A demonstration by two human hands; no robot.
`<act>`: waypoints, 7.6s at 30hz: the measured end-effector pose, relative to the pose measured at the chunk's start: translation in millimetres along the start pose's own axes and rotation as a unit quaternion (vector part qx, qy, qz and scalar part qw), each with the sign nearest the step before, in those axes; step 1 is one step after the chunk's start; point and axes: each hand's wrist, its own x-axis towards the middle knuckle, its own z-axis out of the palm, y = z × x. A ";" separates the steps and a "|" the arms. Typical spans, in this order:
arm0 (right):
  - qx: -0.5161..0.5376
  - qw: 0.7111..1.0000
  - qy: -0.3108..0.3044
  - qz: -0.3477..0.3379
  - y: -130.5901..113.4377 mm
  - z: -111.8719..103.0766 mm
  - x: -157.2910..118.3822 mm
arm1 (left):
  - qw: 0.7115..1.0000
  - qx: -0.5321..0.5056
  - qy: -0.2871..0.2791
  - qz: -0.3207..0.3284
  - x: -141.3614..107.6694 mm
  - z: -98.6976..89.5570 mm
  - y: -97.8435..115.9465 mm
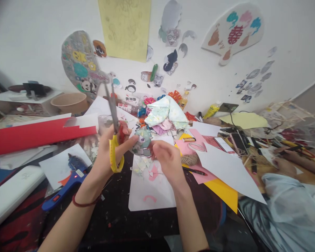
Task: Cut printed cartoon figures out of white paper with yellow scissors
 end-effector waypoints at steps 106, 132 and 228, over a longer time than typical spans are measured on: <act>0.008 0.976 0.116 -0.184 -42.9 -17.2 -50.2 | 0.880 0.446 -0.085 0.138 -75.3 -18.6 43.0; -0.008 0.967 0.106 -0.231 -45.3 -25.2 -47.3 | 0.883 0.442 -0.102 0.115 -77.4 -17.2 42.8; 0.108 0.932 0.301 -0.168 -2.4 37.0 -55.4 | 0.936 0.334 -0.110 -0.004 -86.1 1.9 21.7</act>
